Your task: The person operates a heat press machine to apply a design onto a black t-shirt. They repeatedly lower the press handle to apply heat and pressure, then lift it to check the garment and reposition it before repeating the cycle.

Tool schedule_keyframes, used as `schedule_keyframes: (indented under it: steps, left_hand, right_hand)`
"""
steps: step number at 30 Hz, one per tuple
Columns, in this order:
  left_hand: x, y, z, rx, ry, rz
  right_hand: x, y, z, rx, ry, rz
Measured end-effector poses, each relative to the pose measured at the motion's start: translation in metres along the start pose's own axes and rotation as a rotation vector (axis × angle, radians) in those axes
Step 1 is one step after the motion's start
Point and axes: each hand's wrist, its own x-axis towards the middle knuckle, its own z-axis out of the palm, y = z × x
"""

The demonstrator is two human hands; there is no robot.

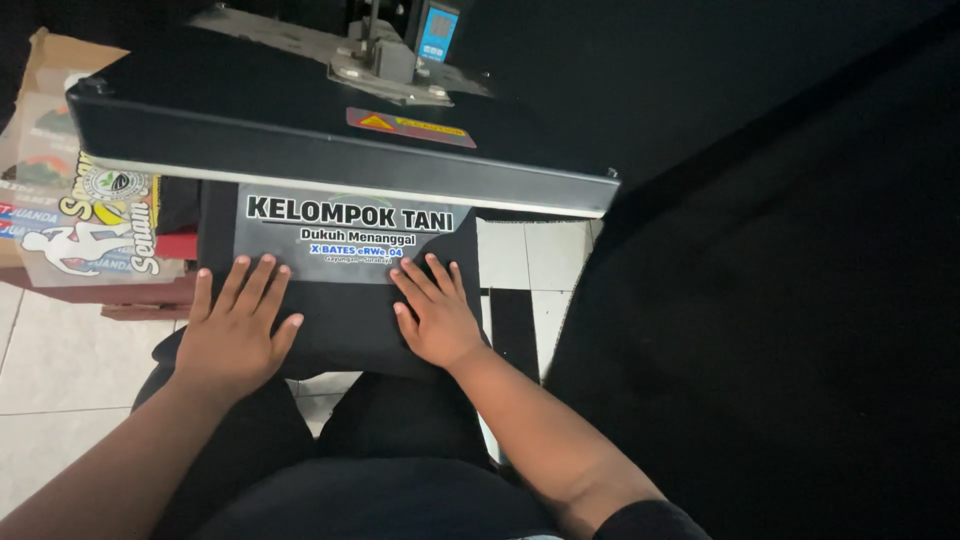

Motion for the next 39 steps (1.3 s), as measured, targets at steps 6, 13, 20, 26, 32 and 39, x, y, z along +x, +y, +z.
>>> schedule_keyframes:
  steps: [6,13,20,26,32,39]
  left_hand:
    - [0.003,-0.001,-0.007,0.033,-0.058,0.005]
    - [0.001,-0.004,0.001,-0.074,0.128,0.01]
    - [0.002,-0.003,-0.002,-0.101,0.148,-0.004]
    - [0.0,-0.003,0.001,-0.095,0.139,-0.013]
    - [0.001,-0.005,0.0,-0.092,0.142,0.011]
    - [0.001,-0.005,-0.003,-0.092,0.155,0.015]
  right_hand:
    - [-0.001,0.001,0.0,-0.016,0.061,-0.06]
    - [0.0,0.004,0.007,-0.014,0.102,-0.066]
    - [0.001,0.002,0.005,-0.014,0.108,-0.079]
    - [0.0,0.002,0.007,-0.015,0.099,-0.069]
    - [0.0,0.001,0.004,-0.021,0.089,-0.068]
    - [-0.002,0.006,0.012,-0.031,0.073,-0.064]
